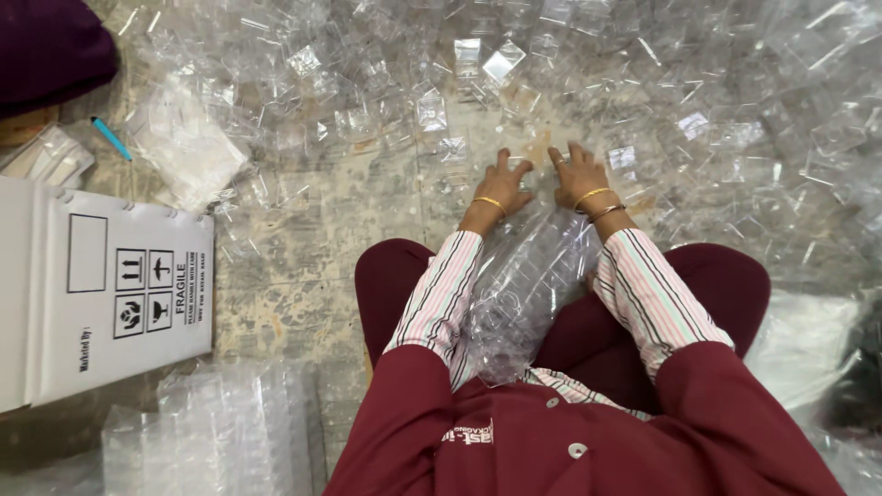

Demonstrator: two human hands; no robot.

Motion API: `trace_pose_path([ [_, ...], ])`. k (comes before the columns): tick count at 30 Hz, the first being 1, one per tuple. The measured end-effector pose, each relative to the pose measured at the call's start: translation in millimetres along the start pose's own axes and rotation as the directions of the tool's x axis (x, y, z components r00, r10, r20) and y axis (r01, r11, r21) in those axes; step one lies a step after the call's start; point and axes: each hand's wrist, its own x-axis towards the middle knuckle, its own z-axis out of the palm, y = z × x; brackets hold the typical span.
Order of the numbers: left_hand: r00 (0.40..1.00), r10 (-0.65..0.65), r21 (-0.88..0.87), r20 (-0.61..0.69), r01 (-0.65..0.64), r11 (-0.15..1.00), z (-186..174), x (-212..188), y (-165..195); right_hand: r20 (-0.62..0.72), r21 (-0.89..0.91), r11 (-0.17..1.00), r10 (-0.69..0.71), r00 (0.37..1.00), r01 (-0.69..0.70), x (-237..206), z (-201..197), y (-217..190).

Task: The person sits on the floor of a packaging facility and handles clear plastic boxes, opening and nesting them one by one and stacking the assembled boxes beside them, occasionally placing stacked boxes into a cardboard carton.

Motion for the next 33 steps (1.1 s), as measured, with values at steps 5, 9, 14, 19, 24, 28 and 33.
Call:
trace_pose_path([
  [5, 0.961, -0.258, -0.228, -0.100, 0.230, 0.946, -21.9, -8.4, -36.5, 0.124, 0.355, 0.921, 0.124, 0.985, -0.160, 9.2, 6.0, 10.8],
  [9, 0.794, -0.316, -0.595, -0.519, -0.070, 0.801, -35.6, -3.6, -9.5, 0.081, 0.726, 0.682, 0.046, 0.996, -0.091, 2.2, -25.4, 16.0],
  [14, 0.790, 0.087, -0.415, -0.607, -0.409, 0.813, -28.4, -35.9, 47.6, 0.253, 0.640, 0.733, 0.084, 0.964, -0.232, -27.2, -62.6, 7.5],
  [19, 0.823, 0.156, -0.468, -0.546, -0.455, 0.758, -16.7, -51.3, 62.7, 0.191, 0.912, 0.351, 0.095, 0.977, -0.212, -63.6, -42.3, 22.0],
  [24, 0.725, 0.201, 0.172, -0.659, -0.115, 0.978, -65.9, 18.4, -10.5, 0.194, 0.954, -0.250, 0.093, 0.976, -0.166, -64.3, -1.8, 38.7],
  [28, 0.881, 0.131, 0.459, -0.454, 0.106, 0.882, -75.8, 28.2, -52.1, 0.125, 0.952, -0.291, 0.068, 0.990, -0.100, -52.6, 8.7, 34.3],
  [33, 0.865, 0.055, 0.291, -0.499, 0.108, 0.951, -63.1, 13.0, -54.1, 0.163, 0.974, -0.159, -0.010, 0.987, -0.163, -47.1, 1.5, 22.2],
])
